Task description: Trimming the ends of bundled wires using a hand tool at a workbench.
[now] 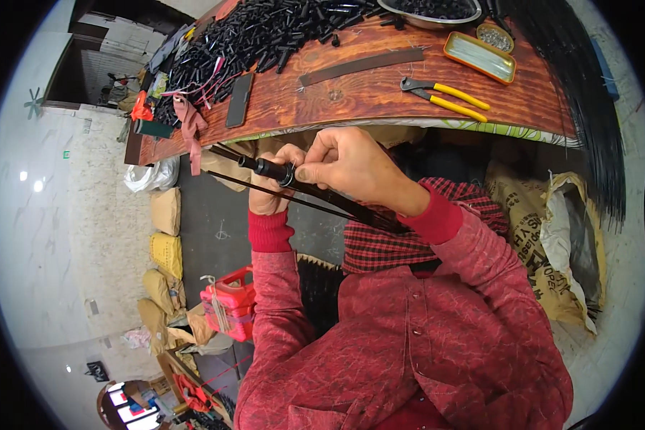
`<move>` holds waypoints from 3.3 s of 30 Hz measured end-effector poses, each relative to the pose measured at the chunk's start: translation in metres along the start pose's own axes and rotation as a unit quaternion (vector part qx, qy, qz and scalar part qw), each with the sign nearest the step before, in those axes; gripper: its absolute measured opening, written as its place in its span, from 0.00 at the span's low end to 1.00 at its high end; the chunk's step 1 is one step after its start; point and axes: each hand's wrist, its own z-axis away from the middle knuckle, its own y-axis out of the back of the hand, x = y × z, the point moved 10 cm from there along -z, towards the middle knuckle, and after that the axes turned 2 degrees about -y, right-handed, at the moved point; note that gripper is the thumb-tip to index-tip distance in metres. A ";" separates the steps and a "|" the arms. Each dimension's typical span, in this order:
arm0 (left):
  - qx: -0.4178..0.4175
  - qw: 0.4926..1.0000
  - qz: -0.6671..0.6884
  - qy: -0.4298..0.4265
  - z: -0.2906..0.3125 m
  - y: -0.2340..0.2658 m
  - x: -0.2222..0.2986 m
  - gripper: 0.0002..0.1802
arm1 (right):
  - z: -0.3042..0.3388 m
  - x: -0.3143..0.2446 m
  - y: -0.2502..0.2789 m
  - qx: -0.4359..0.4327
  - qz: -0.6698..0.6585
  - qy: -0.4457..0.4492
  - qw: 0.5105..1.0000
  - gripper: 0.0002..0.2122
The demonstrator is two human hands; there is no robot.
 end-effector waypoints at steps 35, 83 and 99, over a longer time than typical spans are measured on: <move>0.134 0.985 -0.108 -0.024 -0.031 -0.060 0.011 0.22 | 0.014 -0.022 0.042 0.061 -0.059 0.043 0.996 0.05; 0.197 0.972 -0.125 -0.005 -0.022 -0.041 0.011 0.20 | 0.040 -0.064 0.049 0.201 0.212 0.231 0.928 0.06; 0.200 0.959 -0.202 -0.022 -0.031 -0.055 0.013 0.16 | 0.004 -0.001 0.046 0.001 -0.211 0.048 0.976 0.09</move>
